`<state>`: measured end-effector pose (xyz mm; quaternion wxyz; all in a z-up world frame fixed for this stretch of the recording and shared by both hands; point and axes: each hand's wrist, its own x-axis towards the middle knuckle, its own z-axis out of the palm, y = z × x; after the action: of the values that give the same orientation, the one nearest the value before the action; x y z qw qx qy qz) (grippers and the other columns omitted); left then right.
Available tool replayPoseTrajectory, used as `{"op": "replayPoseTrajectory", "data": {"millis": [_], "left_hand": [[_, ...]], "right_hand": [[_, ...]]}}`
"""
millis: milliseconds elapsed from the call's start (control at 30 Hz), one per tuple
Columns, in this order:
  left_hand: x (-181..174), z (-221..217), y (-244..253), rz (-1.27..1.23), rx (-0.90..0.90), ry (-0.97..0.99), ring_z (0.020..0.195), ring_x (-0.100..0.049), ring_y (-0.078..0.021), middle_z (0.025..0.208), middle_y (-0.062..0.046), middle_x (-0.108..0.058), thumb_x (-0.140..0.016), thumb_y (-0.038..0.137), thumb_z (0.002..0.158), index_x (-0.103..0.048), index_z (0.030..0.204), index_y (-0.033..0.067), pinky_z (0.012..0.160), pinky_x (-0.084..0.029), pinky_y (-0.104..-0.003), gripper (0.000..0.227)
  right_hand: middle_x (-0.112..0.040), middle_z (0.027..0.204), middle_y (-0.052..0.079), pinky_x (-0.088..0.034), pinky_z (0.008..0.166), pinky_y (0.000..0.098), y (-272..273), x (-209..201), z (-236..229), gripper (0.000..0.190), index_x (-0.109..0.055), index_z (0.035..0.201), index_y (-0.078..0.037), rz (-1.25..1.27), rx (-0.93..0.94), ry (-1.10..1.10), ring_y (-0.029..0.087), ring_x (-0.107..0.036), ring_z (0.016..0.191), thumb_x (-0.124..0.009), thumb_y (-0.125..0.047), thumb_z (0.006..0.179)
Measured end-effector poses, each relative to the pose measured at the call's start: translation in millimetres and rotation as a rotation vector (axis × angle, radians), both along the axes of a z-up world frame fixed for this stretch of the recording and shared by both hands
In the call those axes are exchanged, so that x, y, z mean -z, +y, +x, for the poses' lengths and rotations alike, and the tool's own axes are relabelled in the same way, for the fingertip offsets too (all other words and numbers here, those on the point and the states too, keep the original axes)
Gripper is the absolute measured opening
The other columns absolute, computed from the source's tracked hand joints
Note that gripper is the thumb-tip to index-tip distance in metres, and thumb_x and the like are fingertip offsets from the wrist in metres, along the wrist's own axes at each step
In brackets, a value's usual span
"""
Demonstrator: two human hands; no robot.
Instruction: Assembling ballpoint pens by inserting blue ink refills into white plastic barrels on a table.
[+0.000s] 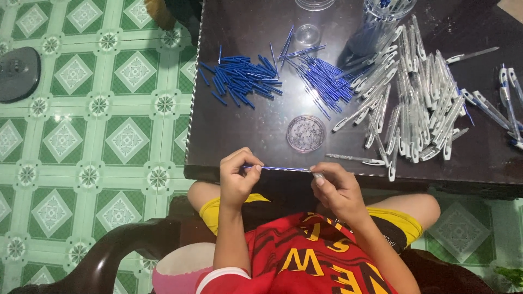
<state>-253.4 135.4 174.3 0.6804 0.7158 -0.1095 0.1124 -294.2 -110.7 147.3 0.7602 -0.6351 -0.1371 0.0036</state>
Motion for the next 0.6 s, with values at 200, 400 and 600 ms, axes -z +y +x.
{"op": "replayPoseTrajectory", "data": {"millis": [200,400,600], "left_hand": [[4.7,1.5,3.8,0.0,-0.025,-0.008,0.05,-0.049,-0.0132,0.058,-0.009,-0.056,-0.068,0.014,0.08,-0.073,0.074,0.0069,0.044,-0.04,-0.023,0.011],[5.1,1.2,1.1,-0.003,-0.018,0.015,0.05,-0.049,-0.0143,0.058,-0.01,-0.057,-0.067,0.01,0.078,-0.073,0.074,0.0064,0.043,-0.039,-0.024,0.008],[4.8,0.5,2.0,0.008,-0.006,0.017,0.05,-0.049,-0.0135,0.059,-0.009,-0.059,-0.068,0.007,0.078,-0.074,0.074,0.0066,0.044,-0.04,-0.023,0.007]], "right_hand": [[-0.052,0.042,0.008,-0.04,0.035,0.0283,-3.3,-4.2,2.7,0.024,-0.068,0.116,0.001,-0.058,0.024,-0.004,0.013,-0.047,0.032,-0.053,-0.006,0.098],[-0.051,0.042,0.007,-0.04,0.036,0.0283,-0.2,0.3,2.0,0.026,-0.068,0.118,0.0,-0.069,0.009,0.007,0.014,-0.045,0.032,-0.053,-0.005,0.097],[-0.053,0.042,0.007,-0.041,0.039,0.029,-0.1,-6.0,1.2,0.026,-0.068,0.118,-0.001,-0.102,0.0,0.014,0.014,-0.047,0.034,-0.053,-0.006,0.097]]}}
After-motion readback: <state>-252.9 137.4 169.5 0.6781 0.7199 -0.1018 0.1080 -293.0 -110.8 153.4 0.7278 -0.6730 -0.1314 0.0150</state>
